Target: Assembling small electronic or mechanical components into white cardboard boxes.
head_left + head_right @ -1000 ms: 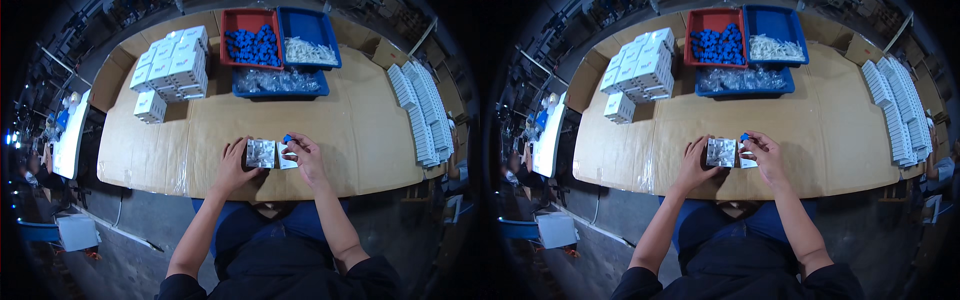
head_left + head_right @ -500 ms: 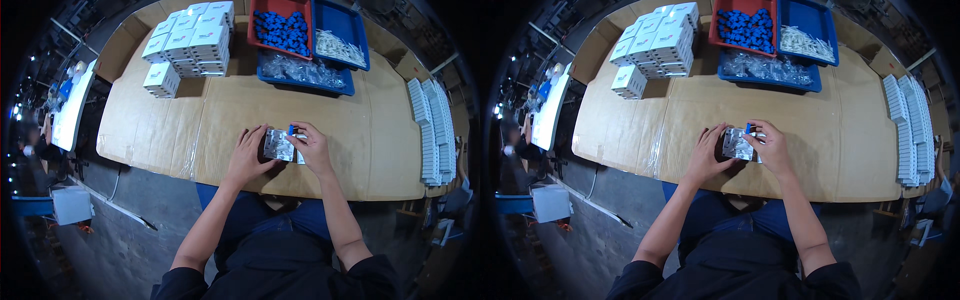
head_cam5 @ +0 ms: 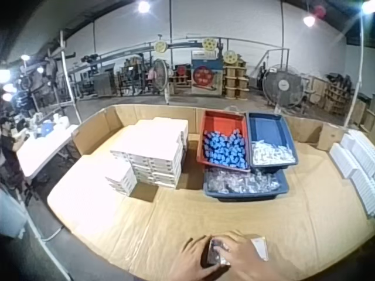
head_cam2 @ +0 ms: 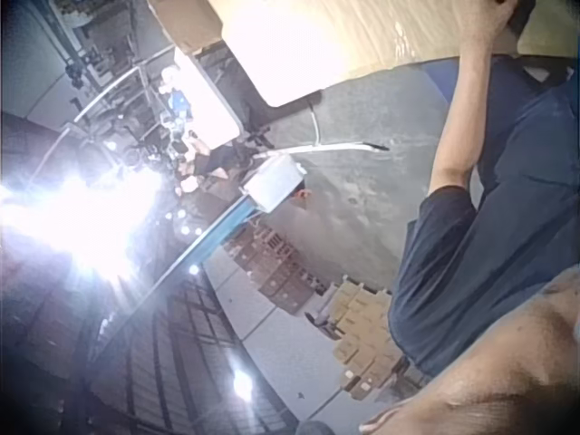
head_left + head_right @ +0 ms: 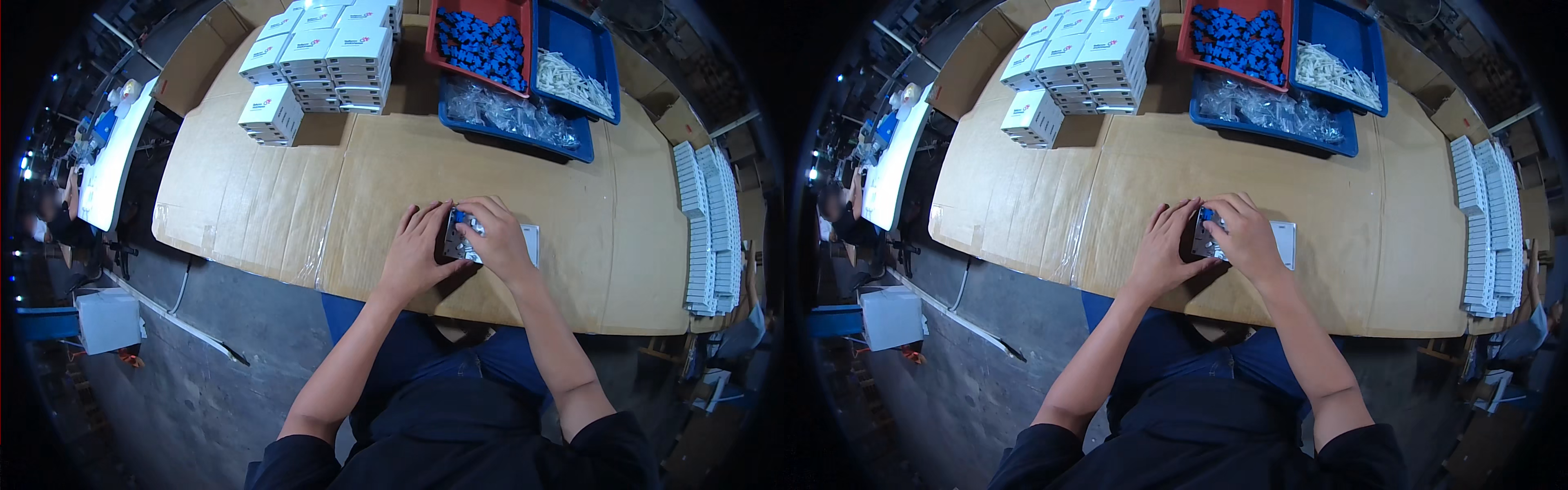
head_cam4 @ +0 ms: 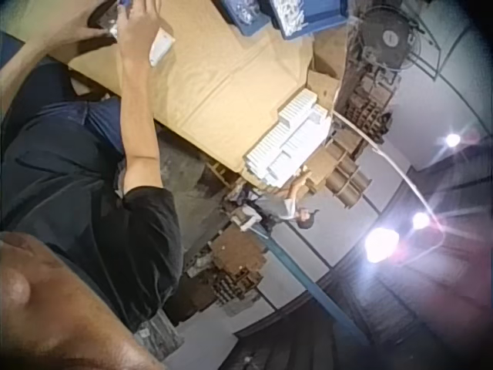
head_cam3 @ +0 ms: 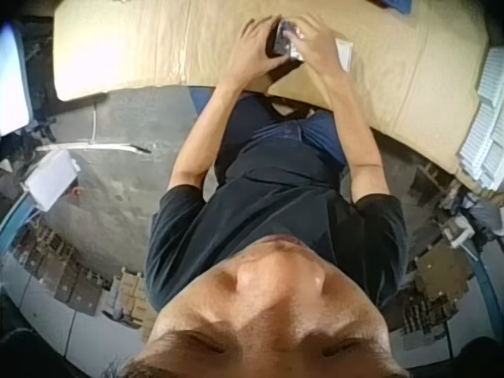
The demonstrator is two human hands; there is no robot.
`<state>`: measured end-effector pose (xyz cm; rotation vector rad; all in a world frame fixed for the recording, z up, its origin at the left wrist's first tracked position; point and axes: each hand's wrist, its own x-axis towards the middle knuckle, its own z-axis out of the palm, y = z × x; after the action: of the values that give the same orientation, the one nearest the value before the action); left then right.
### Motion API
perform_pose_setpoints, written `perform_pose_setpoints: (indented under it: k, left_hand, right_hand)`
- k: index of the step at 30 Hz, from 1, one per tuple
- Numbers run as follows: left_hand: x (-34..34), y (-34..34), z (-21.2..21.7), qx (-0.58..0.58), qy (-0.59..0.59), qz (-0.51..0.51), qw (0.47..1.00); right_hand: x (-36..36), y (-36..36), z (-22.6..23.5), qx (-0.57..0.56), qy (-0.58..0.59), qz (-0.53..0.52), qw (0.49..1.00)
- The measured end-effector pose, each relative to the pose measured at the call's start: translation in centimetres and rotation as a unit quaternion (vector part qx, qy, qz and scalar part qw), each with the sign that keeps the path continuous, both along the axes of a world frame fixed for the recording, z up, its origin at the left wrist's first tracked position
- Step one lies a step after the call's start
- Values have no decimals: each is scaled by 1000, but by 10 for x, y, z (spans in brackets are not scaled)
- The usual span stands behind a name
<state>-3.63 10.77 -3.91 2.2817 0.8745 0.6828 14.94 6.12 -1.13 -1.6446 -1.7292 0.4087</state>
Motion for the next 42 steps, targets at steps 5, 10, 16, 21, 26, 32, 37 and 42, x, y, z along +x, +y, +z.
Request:
perform_pose_setpoints:
  k: [5, 10, 16, 21, 26, 32, 37, 42]
  left_hand:
    - [1, 1, 0, 7, 4, 0, 1000]
    - [0, 1, -2, 6, 3, 1, 1000]
    - [1, 2, -2, 12, 4, 1, 1000]
    - [0, 2, -1, 1, 10, 5, 1000]
    - [0, 2, 1, -3, 14, 1, 1000]
    - [1, 3, 2, -9, 12, 0, 1000]
    - [3, 3, 2, 2, 6, -8, 1000]
    - [-3, 3, -9, 28, 0, -12, 1000]
  right_hand:
    - [-2, 0, -7, 0, -30, 7, 1000]
    - [-5, 1, -8, -1, -27, -2, 1000]
    - [-5, 2, -8, 1, -30, -2, 1000]
    - [-9, 2, -5, -16, -38, -22, 999]
    - [-12, 1, -5, -11, -71, -38, 997]
    - [-11, 1, -1, -58, -89, -34, 994]
    - [-20, -17, 6, -43, -221, -24, 974]
    - [20, -29, 16, -114, -6, -37, 993]
